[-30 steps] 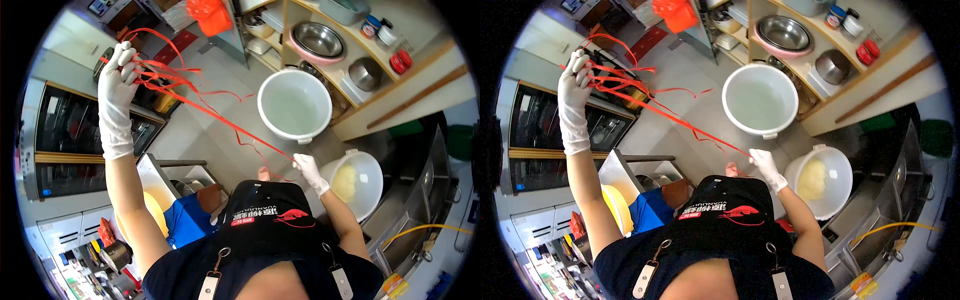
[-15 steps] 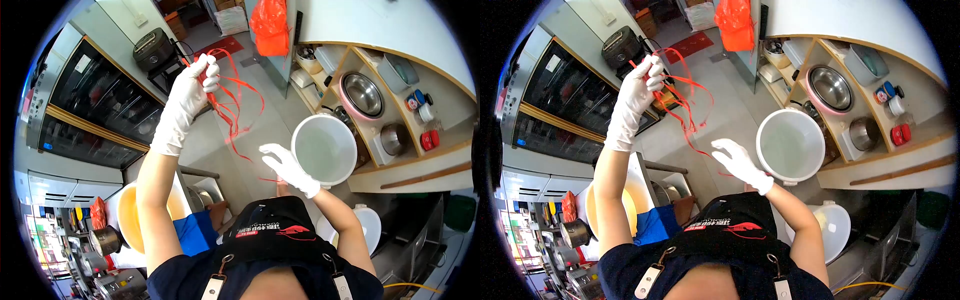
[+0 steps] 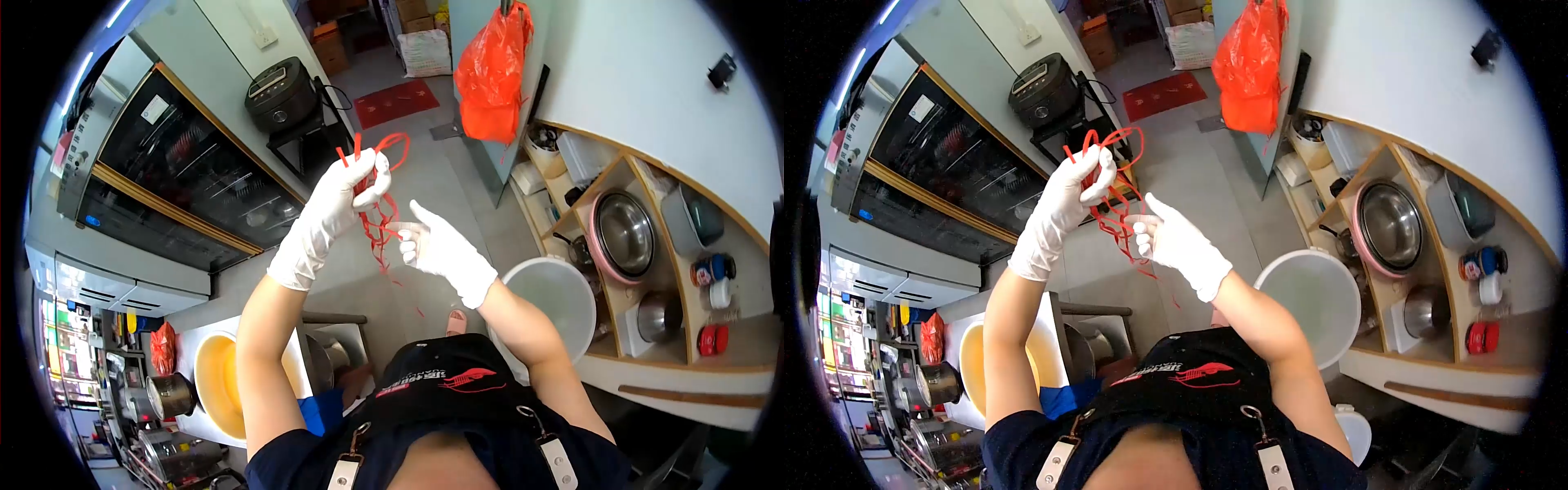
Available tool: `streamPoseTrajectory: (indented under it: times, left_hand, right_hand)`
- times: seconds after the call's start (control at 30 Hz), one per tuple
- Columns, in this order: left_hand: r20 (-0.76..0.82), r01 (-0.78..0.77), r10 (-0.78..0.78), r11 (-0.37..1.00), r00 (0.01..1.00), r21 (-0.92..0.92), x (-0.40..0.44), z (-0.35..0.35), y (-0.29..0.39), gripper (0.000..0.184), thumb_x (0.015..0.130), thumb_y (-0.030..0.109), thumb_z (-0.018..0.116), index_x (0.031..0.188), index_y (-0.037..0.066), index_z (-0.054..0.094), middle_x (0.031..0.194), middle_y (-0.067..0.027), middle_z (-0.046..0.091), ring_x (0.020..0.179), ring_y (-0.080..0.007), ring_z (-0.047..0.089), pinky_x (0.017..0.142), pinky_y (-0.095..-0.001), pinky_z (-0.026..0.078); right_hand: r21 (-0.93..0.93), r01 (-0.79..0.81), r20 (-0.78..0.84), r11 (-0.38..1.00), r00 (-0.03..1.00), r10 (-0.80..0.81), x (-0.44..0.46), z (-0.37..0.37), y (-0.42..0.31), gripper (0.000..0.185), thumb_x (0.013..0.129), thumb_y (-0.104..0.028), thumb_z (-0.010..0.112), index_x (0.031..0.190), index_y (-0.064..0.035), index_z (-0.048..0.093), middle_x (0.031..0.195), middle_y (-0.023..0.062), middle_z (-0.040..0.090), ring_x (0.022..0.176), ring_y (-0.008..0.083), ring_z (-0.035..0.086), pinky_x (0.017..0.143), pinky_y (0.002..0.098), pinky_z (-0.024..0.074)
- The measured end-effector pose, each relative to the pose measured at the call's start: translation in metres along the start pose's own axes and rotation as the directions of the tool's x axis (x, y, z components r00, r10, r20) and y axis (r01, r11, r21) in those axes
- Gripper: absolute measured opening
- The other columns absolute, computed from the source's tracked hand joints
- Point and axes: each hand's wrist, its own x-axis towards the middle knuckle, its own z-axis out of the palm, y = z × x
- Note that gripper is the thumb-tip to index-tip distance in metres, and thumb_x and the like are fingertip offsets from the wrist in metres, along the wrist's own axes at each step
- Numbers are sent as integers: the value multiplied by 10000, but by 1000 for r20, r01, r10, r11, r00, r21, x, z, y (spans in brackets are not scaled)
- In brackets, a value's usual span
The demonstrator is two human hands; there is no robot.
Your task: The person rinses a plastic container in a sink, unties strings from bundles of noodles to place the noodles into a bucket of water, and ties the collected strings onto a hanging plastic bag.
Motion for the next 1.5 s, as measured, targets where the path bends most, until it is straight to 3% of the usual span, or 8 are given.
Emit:
streamPoseTrajectory:
  times: [0.23, 0.33, 0.53, 0.7, 0.87, 1.03, 1.17, 1.5]
  left_hand:
    - [-5, 22, -22, 998, 1000, 60, 49, -29, -2, 261, 929, 318, 475, 862, 81, 563, 682, -23, 565, 453, -39, 292, 462, -192, 240]
    - [-12, 34, -33, 996, 999, 83, 72, -46, 0, 266, 933, 318, 469, 864, 82, 568, 681, -37, 578, 443, -38, 280, 456, -190, 234]
    - [115, 97, -112, 987, 987, 132, 132, -80, 6, 267, 948, 304, 443, 882, 67, 547, 690, -71, 578, 401, -36, 274, 410, -179, 219]
    - [161, 70, -99, 982, 982, 177, 177, -116, 30, 265, 944, 297, 453, 873, 69, 569, 699, -59, 587, 435, -41, 303, 425, -189, 230]
    - [23, 91, -108, 918, 994, 386, 221, -159, 52, 272, 962, 258, 416, 853, 65, 575, 695, -27, 596, 419, -30, 274, 409, -183, 202]
    - [53, 91, -109, 959, 993, 269, 260, -203, 45, 235, 957, 234, 423, 859, 76, 566, 689, -4, 559, 415, -32, 275, 405, -185, 211]
    - [23, 95, -102, 972, 994, 216, 286, -235, 44, 209, 952, 220, 435, 891, 66, 562, 683, -11, 561, 416, -26, 286, 396, -186, 199]
    - [-64, 107, -102, 991, 993, 79, 336, -283, 36, 225, 962, 256, 420, 917, 75, 546, 683, -9, 543, 377, -27, 269, 369, -199, 180]
  right_hand:
    - [108, -19, 1, 994, 1000, 19, 67, -22, -57, 221, 906, -225, 493, 892, -10, 540, 709, 37, 532, 592, 136, 510, 529, 240, 446]
    - [143, 70, -192, 987, 980, -42, 68, -17, -74, 228, 908, -215, 503, 935, 11, 519, 780, 70, 556, 645, 163, 535, 580, 265, 478]
    - [204, 177, -71, 963, 984, -166, 120, -16, -113, 413, 877, -235, 578, 1143, 37, 417, 1091, 144, 533, 770, 176, 534, 657, 287, 478]
    - [58, 315, -272, 947, 918, -288, 166, -23, -145, 158, 881, -182, 556, 830, -33, 567, 638, 10, 482, 569, 113, 440, 528, 254, 397]
    - [29, 536, -360, 844, 793, -491, 161, -38, -185, 176, 902, -198, 517, 921, -30, 563, 679, 13, 525, 584, 133, 494, 550, 275, 454]
    - [207, 729, -489, 652, 654, -577, 149, -37, -216, 122, 883, -168, 523, 887, -50, 556, 985, 86, 593, 994, 260, 541, 944, 445, 397]
    - [260, 833, -542, 489, 545, -640, 119, -37, -243, 84, 875, -126, 521, 839, -57, 554, 835, 68, 575, 871, 246, 544, 900, 443, 427]
    - [-65, 895, -87, 440, 435, -896, 64, -28, -258, 418, 954, -340, 404, 1096, 43, 499, 563, 4, 366, 629, 161, 470, 778, 370, 462]
